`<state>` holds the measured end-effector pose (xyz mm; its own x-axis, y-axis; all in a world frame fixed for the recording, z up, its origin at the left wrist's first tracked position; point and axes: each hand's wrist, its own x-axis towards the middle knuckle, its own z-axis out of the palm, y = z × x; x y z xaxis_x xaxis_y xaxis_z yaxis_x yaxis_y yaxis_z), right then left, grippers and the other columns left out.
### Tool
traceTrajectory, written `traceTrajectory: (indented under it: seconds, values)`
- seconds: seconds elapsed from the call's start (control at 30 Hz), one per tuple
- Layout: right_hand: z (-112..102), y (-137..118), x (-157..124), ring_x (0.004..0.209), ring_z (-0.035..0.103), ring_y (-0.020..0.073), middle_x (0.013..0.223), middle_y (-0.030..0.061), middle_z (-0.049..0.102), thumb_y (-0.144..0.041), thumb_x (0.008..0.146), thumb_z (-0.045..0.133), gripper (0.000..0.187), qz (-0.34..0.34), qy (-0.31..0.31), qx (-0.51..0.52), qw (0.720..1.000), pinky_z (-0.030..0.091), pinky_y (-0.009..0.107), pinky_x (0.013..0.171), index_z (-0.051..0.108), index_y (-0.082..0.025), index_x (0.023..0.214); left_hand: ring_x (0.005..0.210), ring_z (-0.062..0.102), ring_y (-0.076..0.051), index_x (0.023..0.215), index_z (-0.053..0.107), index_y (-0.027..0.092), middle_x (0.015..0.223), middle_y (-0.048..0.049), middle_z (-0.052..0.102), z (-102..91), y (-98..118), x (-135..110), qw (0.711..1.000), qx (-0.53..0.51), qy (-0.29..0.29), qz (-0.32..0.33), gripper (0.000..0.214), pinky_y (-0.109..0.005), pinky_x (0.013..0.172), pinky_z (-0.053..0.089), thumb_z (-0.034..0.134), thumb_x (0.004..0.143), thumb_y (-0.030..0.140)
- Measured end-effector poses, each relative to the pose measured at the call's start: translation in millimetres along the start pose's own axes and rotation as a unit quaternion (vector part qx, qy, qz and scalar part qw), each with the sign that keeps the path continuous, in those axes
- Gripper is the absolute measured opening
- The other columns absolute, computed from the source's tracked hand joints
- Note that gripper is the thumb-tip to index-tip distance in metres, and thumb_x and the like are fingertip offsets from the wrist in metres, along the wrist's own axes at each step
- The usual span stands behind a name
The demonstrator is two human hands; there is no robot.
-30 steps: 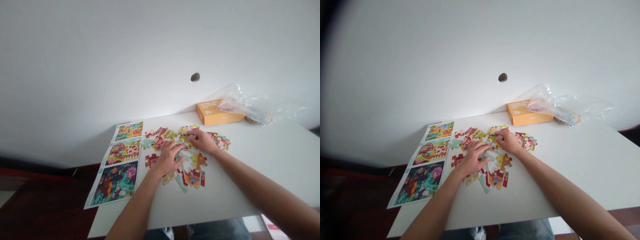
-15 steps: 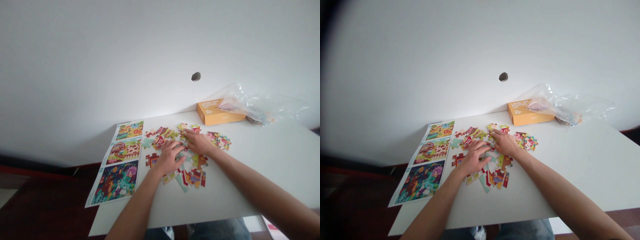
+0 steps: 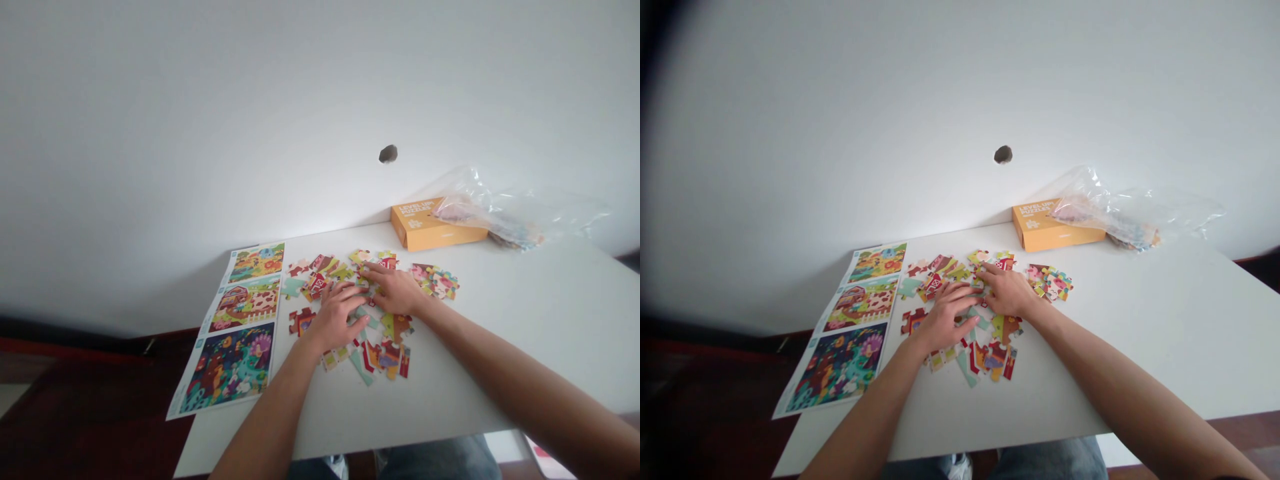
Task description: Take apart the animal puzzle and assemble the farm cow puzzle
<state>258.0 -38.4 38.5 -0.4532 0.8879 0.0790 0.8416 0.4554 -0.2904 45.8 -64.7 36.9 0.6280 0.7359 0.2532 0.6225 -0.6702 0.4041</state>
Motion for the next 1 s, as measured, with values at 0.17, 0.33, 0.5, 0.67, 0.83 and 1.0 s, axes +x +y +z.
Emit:
traceTrajectory:
  seconds: [0.17,0.33,0.5,0.67,0.83,1.0]
  values:
    - [-1,1,2,0.109,0.065,0.0308,0.155,0.0050,0.037,-0.028,0.076,0.054,0.067,0.006,-0.009,0.000,1.000,0.054,0.040,0.086,0.046,-0.029,0.143,0.125,0.048,-0.026,0.106,0.068,0.024,0.130,-0.0056,0.060,-1.4,1,1,1.000,-0.002,0.009,-0.003,0.023,-0.048,0.111,0.033,0.065,0.084,0.029]
    - [-4,1,6,0.108,0.065,0.0330,0.157,0.0101,0.032,-0.027,0.071,0.059,0.081,0.012,-0.017,0.008,1.000,0.054,0.041,0.084,0.037,-0.026,0.149,0.126,0.047,-0.026,0.110,0.068,0.025,0.128,-0.0059,0.061,-0.9,1,1,1.000,-0.003,0.003,0.001,0.026,-0.049,0.112,0.031,0.065,0.084,0.030]
    - [0,1,4,0.109,0.065,0.0295,0.150,0.0104,0.045,-0.034,0.087,0.049,0.054,0.023,0.026,0.004,0.999,0.052,0.040,0.090,0.051,-0.021,0.139,0.126,0.046,-0.027,0.113,0.068,0.025,0.129,-0.0063,0.060,0.7,0,0,1.000,0.002,0.002,-0.003,0.029,-0.050,0.112,0.031,0.065,0.085,0.030]
    - [7,3,5,0.111,0.064,0.0238,0.135,0.0093,0.059,-0.035,0.095,0.045,0.040,0.033,0.059,0.034,0.997,0.050,0.033,0.092,0.061,-0.020,0.128,0.125,0.048,-0.026,0.114,0.067,0.025,0.129,-0.0073,0.058,2.1,-1,0,1.000,0.004,0.007,-0.006,0.030,-0.049,0.111,0.034,0.064,0.085,0.031]
    - [8,2,6,0.104,0.066,0.0214,0.118,0.0064,0.069,-0.029,0.096,0.041,0.034,0.026,0.087,0.056,0.994,0.050,0.030,0.089,0.067,-0.022,0.118,0.125,0.047,-0.029,0.115,0.067,0.025,0.133,-0.0083,0.055,3.1,-2,0,1.000,0.016,0.015,-0.008,0.031,-0.052,0.112,0.033,0.063,0.085,0.032]
    - [6,0,8,0.104,0.067,0.0251,0.131,0.0065,0.063,-0.033,0.095,0.043,0.039,0.046,0.064,0.011,0.997,0.052,0.034,0.083,0.058,-0.024,0.130,0.126,0.045,-0.031,0.116,0.066,0.025,0.135,-0.0083,0.053,2.6,-1,1,0.999,0.031,0.002,-0.018,0.033,-0.054,0.111,0.033,0.064,0.085,0.034]
